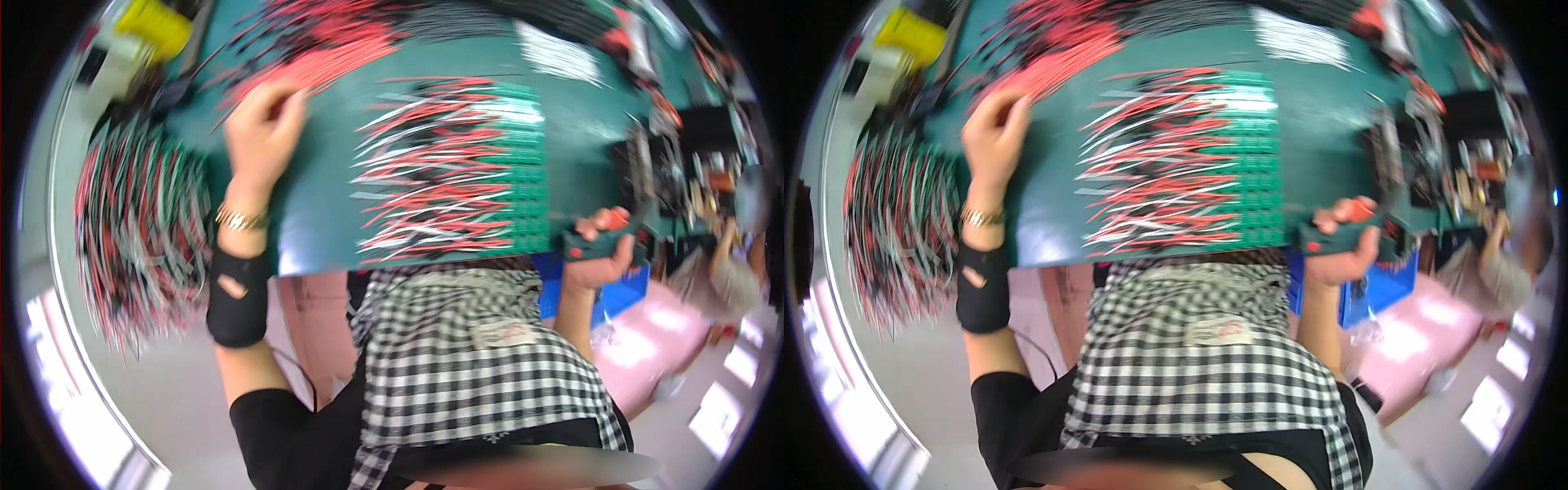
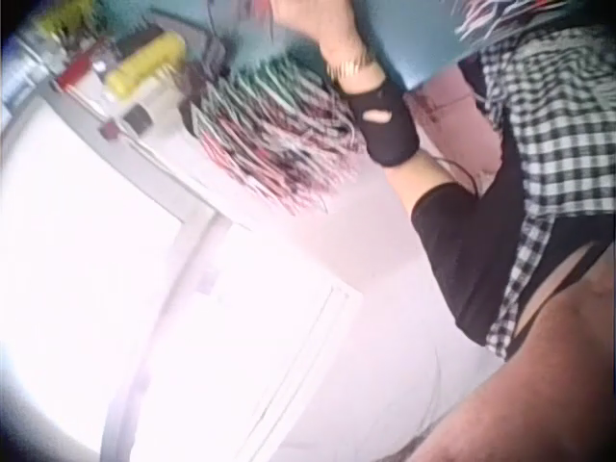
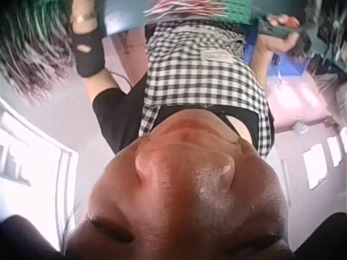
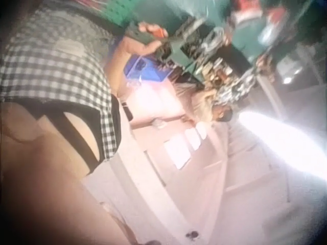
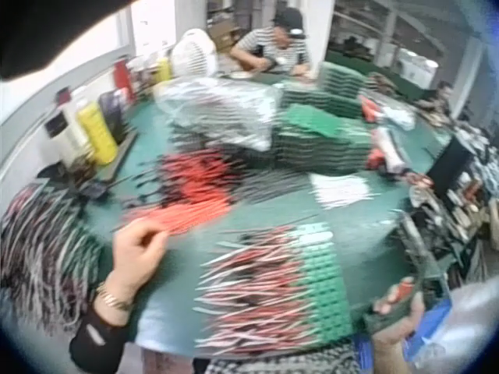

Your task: The person solders wires to a circular circuit board using a soldering iron.

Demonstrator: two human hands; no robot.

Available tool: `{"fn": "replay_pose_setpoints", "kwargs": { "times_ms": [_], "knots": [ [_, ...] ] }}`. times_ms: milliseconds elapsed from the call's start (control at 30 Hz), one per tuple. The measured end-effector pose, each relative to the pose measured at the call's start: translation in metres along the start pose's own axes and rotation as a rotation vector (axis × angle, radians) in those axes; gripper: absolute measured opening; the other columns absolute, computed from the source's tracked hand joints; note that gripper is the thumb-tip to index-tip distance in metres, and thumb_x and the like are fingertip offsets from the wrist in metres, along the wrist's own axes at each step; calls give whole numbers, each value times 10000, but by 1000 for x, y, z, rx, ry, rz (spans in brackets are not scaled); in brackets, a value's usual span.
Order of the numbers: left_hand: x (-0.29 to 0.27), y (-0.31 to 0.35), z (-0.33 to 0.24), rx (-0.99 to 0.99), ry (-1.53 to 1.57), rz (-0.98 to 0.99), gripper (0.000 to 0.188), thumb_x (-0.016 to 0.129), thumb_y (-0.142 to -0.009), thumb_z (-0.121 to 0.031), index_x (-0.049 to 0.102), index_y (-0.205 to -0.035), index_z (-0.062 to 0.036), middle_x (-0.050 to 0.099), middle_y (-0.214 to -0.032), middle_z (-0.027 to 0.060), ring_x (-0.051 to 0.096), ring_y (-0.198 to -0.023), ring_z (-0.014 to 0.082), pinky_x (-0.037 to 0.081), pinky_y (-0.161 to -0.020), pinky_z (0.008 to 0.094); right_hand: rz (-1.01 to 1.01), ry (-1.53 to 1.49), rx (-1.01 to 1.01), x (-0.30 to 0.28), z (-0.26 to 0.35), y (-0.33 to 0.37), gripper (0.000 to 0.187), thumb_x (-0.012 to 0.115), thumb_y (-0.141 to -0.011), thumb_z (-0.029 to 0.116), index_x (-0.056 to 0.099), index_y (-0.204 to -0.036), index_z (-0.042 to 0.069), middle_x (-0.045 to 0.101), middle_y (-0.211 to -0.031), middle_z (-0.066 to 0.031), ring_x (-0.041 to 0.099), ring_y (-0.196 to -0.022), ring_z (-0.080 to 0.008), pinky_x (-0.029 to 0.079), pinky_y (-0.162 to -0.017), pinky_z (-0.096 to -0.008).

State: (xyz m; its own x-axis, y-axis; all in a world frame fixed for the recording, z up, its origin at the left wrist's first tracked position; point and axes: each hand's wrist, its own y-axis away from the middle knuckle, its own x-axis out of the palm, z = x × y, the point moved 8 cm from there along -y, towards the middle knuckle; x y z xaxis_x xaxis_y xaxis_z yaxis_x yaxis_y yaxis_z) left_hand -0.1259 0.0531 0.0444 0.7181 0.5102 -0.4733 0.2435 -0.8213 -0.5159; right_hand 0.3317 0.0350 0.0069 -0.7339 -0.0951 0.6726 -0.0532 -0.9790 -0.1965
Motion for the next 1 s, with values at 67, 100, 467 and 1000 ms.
{"fn": "replay_pose_setpoints", "kwargs": {
  "times_ms": [67,100,467,1000],
  "knots": [
    [1,2,16,-60,89,-39,54,652,-842,-55,653,-875,-12,589,-728,8,528,-634,70,436,-602,205,-24,40,-33,8,2,6,363,428,-941,325,458,-1202,74,539,-876,-113,518,-689,-189,439,-667,-336],
    [11,0,16,-161,148,1,62,651,-844,-64,652,-885,-19,581,-746,-4,522,-660,59,420,-595,197,-43,48,-42,7,2,8,371,422,-943,335,443,-1209,78,540,-867,-110,528,-675,-186,445,-661,-339],
    [249,-95,-175,458,-137,607,240,608,-739,-147,610,-918,13,550,-942,199,564,-889,384,479,-791,457,-36,124,-69,27,-7,10,412,462,-924,363,421,-1194,54,544,-846,-126,543,-661,-179,469,-648,-336],
    [341,-138,-164,574,-211,716,202,558,-743,-153,644,-718,29,629,-748,236,628,-721,395,509,-682,446,-49,25,-38,31,3,7,418,484,-916,361,406,-1214,78,540,-867,-111,550,-661,-174,457,-675,-346]
  ]
}}
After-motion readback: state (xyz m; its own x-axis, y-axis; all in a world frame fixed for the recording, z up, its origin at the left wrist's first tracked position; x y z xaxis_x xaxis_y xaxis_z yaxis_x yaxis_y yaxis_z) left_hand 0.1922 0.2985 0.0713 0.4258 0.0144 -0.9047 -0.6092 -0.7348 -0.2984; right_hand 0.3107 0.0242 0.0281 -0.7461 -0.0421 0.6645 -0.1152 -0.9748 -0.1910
